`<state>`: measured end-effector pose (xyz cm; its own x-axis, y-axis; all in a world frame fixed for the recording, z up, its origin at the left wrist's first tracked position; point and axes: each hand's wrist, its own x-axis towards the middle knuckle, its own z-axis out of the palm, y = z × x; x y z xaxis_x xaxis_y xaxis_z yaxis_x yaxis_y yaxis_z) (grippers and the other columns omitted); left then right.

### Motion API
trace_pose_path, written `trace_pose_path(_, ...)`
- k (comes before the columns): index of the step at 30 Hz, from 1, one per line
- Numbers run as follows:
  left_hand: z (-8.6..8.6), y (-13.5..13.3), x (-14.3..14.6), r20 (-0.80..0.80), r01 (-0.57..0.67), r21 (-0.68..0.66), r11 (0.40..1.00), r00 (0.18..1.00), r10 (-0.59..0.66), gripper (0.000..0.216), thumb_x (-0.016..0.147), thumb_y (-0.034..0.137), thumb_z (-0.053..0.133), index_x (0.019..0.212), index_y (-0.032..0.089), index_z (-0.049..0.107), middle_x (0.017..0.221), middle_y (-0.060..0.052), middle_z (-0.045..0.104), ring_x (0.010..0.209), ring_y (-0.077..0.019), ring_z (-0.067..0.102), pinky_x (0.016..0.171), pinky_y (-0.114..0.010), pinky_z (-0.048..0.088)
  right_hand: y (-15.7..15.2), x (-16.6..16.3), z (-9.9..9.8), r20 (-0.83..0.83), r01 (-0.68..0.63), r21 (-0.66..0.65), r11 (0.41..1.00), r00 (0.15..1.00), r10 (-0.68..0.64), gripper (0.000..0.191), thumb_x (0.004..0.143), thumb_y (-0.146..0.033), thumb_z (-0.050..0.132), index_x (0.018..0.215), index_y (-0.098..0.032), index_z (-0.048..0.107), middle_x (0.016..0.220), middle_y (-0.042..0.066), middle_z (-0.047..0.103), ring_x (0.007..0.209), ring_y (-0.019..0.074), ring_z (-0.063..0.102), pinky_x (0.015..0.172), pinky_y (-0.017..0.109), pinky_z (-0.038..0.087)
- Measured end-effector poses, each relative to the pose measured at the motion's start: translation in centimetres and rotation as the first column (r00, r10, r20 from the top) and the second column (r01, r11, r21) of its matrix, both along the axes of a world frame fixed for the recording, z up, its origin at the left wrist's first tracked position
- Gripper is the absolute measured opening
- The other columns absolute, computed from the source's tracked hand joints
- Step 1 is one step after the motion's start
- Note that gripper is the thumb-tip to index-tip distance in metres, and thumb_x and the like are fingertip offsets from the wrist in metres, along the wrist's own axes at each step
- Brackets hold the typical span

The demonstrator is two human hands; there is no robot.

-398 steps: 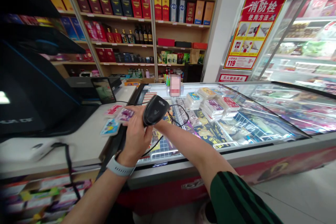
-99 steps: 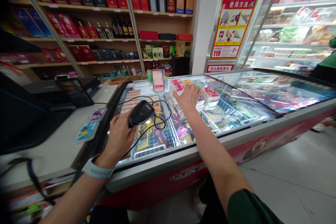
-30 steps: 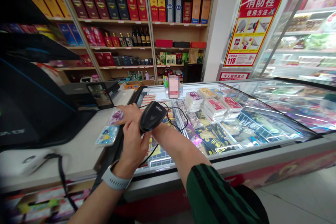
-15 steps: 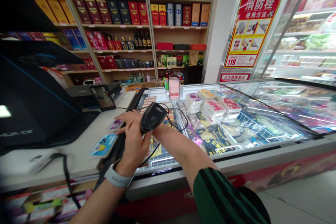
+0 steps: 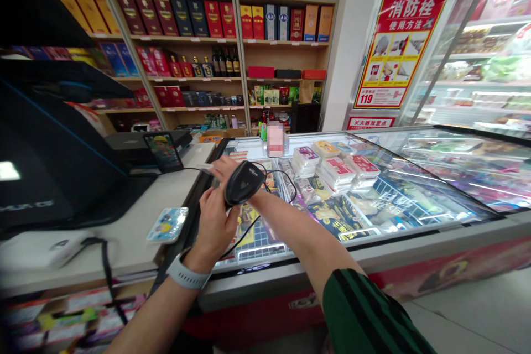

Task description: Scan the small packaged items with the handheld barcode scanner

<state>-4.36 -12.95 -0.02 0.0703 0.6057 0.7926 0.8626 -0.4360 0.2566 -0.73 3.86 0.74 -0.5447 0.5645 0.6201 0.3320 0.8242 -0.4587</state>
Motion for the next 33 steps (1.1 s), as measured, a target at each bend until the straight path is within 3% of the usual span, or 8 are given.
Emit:
trace_pose_path(4, 0.1, -0.1, 0.2, -0.012, 0.015, -0.037, 0.999, 1.0, -0.016, 0.048, 0.087, 0.017, 0.047, 0.134, 0.01, 0.039, 0.122, -0.017, 0.061, 0.115, -0.0259, 0.056, 0.105, -0.046, 0.03, 0.9, 6.1, -0.8, -0.293, 0.196, -0.282, 0.939, 0.915, -0.279, 0.022, 0.085, -0.039, 0.055, 0.083, -0.018, 0.061, 0.075, 0.002, 0.065, 0.081, 0.0193, 0.063, 0.081, 0.034, 0.049)
trace_pose_path(6, 0.1, -0.1, 0.3, -0.026, 0.029, -0.052, 0.998, 0.999, -0.03, 0.049, 0.087, 0.017, 0.047, 0.135, 0.012, 0.038, 0.124, -0.016, 0.06, 0.115, -0.0255, 0.055, 0.106, -0.046, 0.028, 0.5, 9.5, -1.0, -0.457, 0.107, -0.54, 0.835, 0.796, -0.398, 0.02, 0.074, -0.037, 0.066, 0.076, -0.019, 0.058, 0.066, 0.0, 0.064, 0.072, 0.019, 0.065, 0.075, 0.034, 0.053)
trace_pose_path(9, 0.0, 0.1, 0.4, -0.039, 0.047, -0.066, 0.997, 0.998, -0.05, 0.053, 0.085, 0.016, 0.048, 0.137, 0.013, 0.037, 0.125, -0.015, 0.06, 0.114, -0.0252, 0.056, 0.106, -0.045, 0.028, -1.0, 14.1, -1.4, -0.562, -0.025, -0.654, 0.756, 0.685, -0.464, 0.025, 0.066, -0.033, 0.072, 0.073, -0.02, 0.053, 0.06, -0.003, 0.061, 0.066, 0.0178, 0.067, 0.073, 0.035, 0.057)
trace_pose_path(13, -0.2, 0.3, 0.4, -0.048, 0.044, -0.088, 0.995, 0.998, -0.048, 0.05, 0.085, 0.019, 0.047, 0.134, 0.013, 0.04, 0.122, -0.015, 0.061, 0.114, -0.0262, 0.056, 0.105, -0.046, 0.029, -3.4, 17.9, -2.1, -0.696, -0.272, -0.666, 0.694, 0.56, -0.449, 0.035, 0.055, -0.023, 0.08, 0.076, -0.02, 0.053, 0.07, -0.002, 0.065, 0.073, 0.0176, 0.07, 0.085, 0.036, 0.057)
trace_pose_path(15, -0.2, 0.4, 0.4, -0.051, 0.04, -0.105, 0.994, 0.998, -0.045, 0.048, 0.086, 0.021, 0.046, 0.133, 0.013, 0.041, 0.12, -0.015, 0.062, 0.113, -0.0266, 0.056, 0.105, -0.046, 0.029, -4.3, 18.6, -2.5, -0.715, -0.311, -0.657, 0.687, 0.546, -0.436, 0.035, 0.056, -0.023, 0.08, 0.08, -0.019, 0.055, 0.078, 0.0, 0.068, 0.076, 0.0169, 0.07, 0.087, 0.036, 0.057)
trace_pose_path(21, -0.2, 0.6, 0.4, -0.056, 0.047, -0.143, 0.989, 0.997, -0.055, 0.05, 0.086, 0.023, 0.046, 0.135, 0.014, 0.04, 0.122, -0.015, 0.062, 0.114, -0.0275, 0.056, 0.104, -0.046, 0.03, -5.2, 18.1, -3.0, -0.728, -0.292, -0.636, 0.715, 0.533, -0.43, 0.039, 0.055, -0.028, 0.082, 0.078, -0.019, 0.052, 0.074, -0.002, 0.066, 0.076, 0.017, 0.071, 0.084, 0.036, 0.057)
trace_pose_path(25, -0.3, 0.7, 0.4, -0.065, 0.051, -0.146, 0.988, 0.996, -0.061, 0.051, 0.086, 0.024, 0.046, 0.136, 0.014, 0.039, 0.122, -0.015, 0.062, 0.114, -0.0274, 0.056, 0.105, -0.046, 0.03, -5.2, 17.8, -3.3, -0.685, -0.257, -0.66, 0.706, 0.593, -0.424, 0.042, 0.053, -0.034, 0.082, 0.073, -0.02, 0.048, 0.07, -0.003, 0.066, 0.072, 0.0158, 0.069, 0.074, 0.032, 0.057)
trace_pose_path(33, -0.1, 0.5, 0.4, -0.054, 0.068, -0.148, 0.987, 0.996, -0.077, 0.05, 0.086, 0.024, 0.047, 0.135, 0.014, 0.041, 0.123, -0.014, 0.061, 0.113, -0.0262, 0.056, 0.105, -0.045, 0.031, -4.9, 17.6, -3.6, -0.655, -0.171, -0.648, 0.742, 0.622, -0.429, 0.041, 0.051, -0.034, 0.081, 0.067, -0.021, 0.046, 0.056, -0.008, 0.055, 0.051, 0.0075, 0.052, 0.054, 0.023, 0.047)
